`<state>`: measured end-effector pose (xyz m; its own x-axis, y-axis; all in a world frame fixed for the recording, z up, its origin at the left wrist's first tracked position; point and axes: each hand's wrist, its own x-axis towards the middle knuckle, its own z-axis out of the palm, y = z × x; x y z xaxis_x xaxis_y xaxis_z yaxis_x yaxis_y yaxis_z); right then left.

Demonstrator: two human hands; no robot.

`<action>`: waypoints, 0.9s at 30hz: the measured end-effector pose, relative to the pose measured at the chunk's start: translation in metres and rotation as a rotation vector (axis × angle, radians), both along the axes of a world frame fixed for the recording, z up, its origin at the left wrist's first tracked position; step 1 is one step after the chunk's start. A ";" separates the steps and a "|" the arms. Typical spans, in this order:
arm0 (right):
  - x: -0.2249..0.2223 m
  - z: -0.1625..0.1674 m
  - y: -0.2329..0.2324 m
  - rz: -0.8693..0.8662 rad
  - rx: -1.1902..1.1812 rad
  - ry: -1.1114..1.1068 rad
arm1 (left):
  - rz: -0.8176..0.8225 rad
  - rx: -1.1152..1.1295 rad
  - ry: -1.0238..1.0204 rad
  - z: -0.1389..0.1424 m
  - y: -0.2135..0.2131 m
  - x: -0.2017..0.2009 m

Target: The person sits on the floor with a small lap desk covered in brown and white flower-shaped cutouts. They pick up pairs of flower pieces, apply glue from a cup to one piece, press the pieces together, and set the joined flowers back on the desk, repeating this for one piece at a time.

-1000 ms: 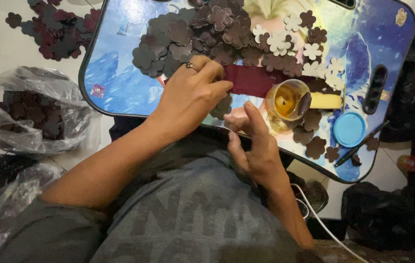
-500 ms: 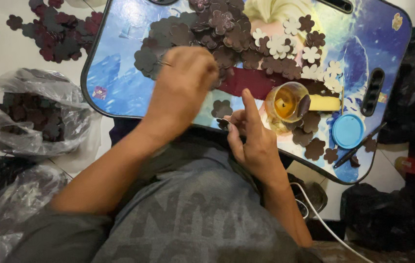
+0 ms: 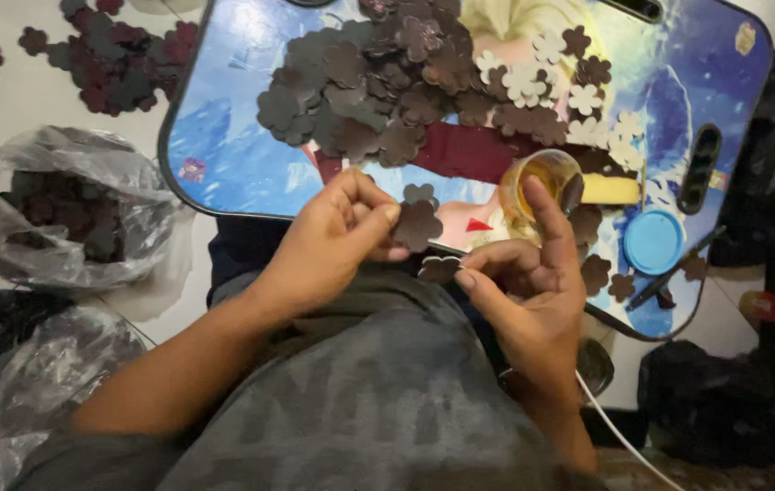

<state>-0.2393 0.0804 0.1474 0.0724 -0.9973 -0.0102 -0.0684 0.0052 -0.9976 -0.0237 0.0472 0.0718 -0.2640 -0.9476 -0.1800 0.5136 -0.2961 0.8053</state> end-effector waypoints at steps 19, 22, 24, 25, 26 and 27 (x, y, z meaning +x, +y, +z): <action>-0.005 0.009 -0.004 -0.070 0.152 -0.085 | -0.180 -0.010 -0.016 0.026 0.020 -0.027; -0.009 0.006 -0.002 -0.068 0.160 -0.071 | -0.182 -0.009 -0.022 0.023 0.022 -0.030; -0.010 0.002 -0.005 -0.058 0.154 -0.075 | -0.181 -0.045 -0.031 0.021 0.022 -0.030; -0.011 0.001 -0.005 -0.056 0.153 -0.075 | -0.184 -0.070 -0.026 0.020 0.022 -0.030; -0.011 -0.001 -0.005 -0.058 0.153 -0.078 | -0.191 -0.094 -0.022 0.020 0.023 -0.030; -0.011 -0.002 -0.005 -0.049 0.147 -0.080 | -0.196 -0.085 -0.019 0.019 0.023 -0.030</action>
<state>-0.2504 0.0756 0.1452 0.0298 -0.9879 -0.1525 0.0154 0.1530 -0.9881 -0.0540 0.0699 0.0909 -0.4419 -0.8905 -0.1084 0.4373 -0.3194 0.8407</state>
